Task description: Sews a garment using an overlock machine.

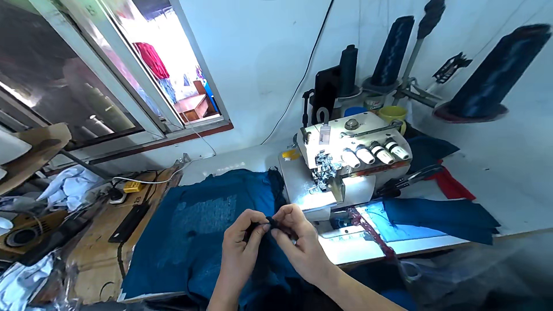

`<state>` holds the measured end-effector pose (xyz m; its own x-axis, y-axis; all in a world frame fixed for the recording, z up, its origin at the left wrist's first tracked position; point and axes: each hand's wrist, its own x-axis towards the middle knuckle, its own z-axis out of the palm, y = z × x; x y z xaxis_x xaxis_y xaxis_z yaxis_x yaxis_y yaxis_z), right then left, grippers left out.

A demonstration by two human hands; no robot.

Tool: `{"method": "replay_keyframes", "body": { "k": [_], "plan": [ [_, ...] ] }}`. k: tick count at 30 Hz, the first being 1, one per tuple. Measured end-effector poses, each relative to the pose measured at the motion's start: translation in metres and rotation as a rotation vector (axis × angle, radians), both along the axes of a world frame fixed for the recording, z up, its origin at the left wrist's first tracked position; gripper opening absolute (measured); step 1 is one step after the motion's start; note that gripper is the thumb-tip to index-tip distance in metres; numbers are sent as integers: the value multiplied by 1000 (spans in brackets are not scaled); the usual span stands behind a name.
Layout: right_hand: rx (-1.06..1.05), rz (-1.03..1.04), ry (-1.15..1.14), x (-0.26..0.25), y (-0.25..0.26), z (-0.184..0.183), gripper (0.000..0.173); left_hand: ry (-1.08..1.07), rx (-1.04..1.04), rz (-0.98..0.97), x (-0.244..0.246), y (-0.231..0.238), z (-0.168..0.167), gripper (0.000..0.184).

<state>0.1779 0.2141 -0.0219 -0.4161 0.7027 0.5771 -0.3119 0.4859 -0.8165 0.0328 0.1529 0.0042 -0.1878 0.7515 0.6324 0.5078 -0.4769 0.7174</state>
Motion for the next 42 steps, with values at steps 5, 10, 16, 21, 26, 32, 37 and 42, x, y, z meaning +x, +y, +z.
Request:
{"method": "replay_keyframes", "body": {
  "k": [5, 10, 16, 21, 26, 32, 37, 42],
  "plan": [
    [97, -84, 3, -10, -5, -12, 15, -84, 21, 17, 0, 1, 3, 8],
    [154, -112, -108, -6, -8, -38, 13, -58, 52, 72, -5, 1, 7, 10],
    [79, -127, -103, 19, -8, -62, 32, -97, 6, 110, -5, 26, 10, 12],
    [-95, -319, -78, 69, -8, -37, 30, -76, -33, -53, 43, 85, 6, 12],
    [-317, -377, -93, 111, 2, -46, 23, 86, -68, -77, 82, 112, -11, 13],
    [-455, -162, -36, 106, 0, -63, 14, 523, 40, 231, 94, 107, -30, 10],
    [-438, -133, -99, 109, 0, -69, 18, 933, -29, 586, 126, 82, -44, 34],
    [-417, -198, -78, 111, 10, -69, 20, 851, -51, 579, 134, 86, -56, 40]
  ]
}}
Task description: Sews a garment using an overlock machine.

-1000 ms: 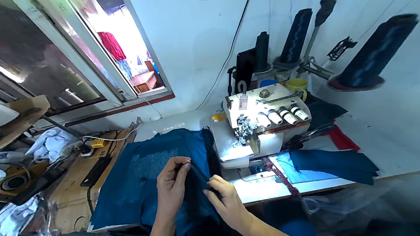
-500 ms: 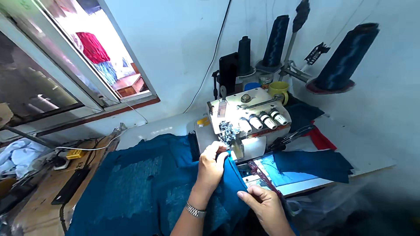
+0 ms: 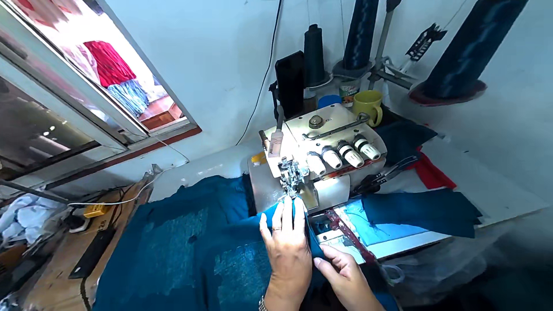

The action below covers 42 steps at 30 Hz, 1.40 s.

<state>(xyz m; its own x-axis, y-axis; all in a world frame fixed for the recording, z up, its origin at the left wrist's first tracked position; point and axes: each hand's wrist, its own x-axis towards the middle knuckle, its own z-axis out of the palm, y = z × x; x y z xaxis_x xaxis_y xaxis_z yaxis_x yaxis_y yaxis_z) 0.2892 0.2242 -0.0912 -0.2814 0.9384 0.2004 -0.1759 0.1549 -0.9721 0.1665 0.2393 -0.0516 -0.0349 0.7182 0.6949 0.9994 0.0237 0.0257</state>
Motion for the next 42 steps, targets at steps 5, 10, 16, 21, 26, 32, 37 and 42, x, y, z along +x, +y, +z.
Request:
{"method": "replay_keyframes", "body": {
  "k": [5, 10, 16, 21, 26, 32, 37, 42],
  "plan": [
    [-7, 86, 40, 0, 14, 2, 20, -371, -101, -296, -37, -4, 20, 37],
    [-12, 167, 66, 2, 16, 2, 19, -484, -311, 132, -110, -85, 35, 55],
    [-77, 159, 40, 4, 21, 4, 21, -594, -477, 228, -145, -142, -13, 28],
    [-74, 178, 0, 17, 26, 17, 22, -837, 77, 42, -176, -146, 33, 17],
    [-38, 292, 32, 14, 5, 10, 19, -543, 100, 64, -182, -104, 56, 26],
    [342, -5, -261, 26, -35, -46, 24, -450, -123, 117, -197, -72, -37, 24],
    [213, -110, -363, 36, -41, -51, 26, -370, -111, 193, -186, -70, -39, 22],
    [237, -230, -439, 36, -47, -46, 22, -342, -99, 180, -189, -71, -42, 24]
  ]
}}
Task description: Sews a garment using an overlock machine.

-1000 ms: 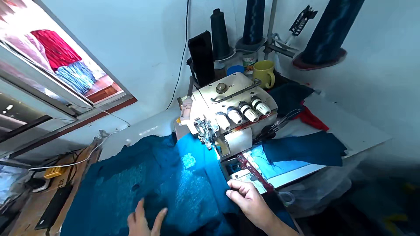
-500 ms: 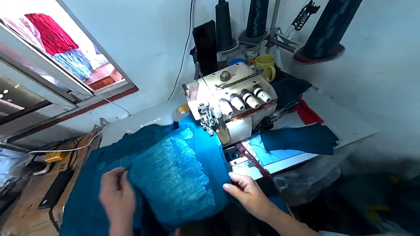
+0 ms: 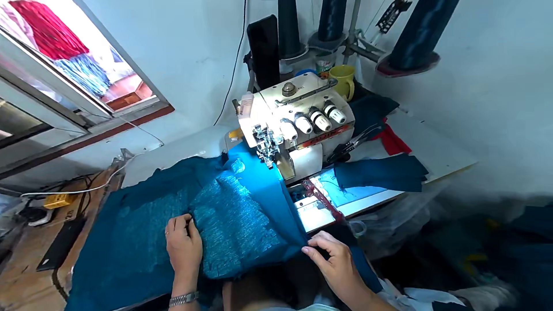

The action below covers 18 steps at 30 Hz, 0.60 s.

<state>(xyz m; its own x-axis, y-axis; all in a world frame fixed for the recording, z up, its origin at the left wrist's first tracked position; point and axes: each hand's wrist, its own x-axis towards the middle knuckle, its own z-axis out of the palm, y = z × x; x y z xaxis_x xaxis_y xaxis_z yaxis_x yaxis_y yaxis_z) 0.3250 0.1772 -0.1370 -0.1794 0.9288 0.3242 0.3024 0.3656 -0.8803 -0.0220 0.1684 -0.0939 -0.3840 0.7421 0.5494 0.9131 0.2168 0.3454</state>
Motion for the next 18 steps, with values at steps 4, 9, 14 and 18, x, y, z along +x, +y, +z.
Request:
{"method": "replay_keyframes", "body": {
  "k": [4, 9, 14, 18],
  "plan": [
    [86, -47, 61, 5, -8, 5, 13, -3, -13, 14, 2, 0, 1, 24],
    [173, -77, 78, 5, -15, 8, 12, 12, -12, 4, 5, -1, 3, 26],
    [138, -92, 100, 1, -16, 5, 12, 30, -13, 14, 7, 0, 4, 26],
    [28, -104, 155, 1, -14, 6, 11, -22, 16, -10, 1, 1, 2, 26]
  ]
}}
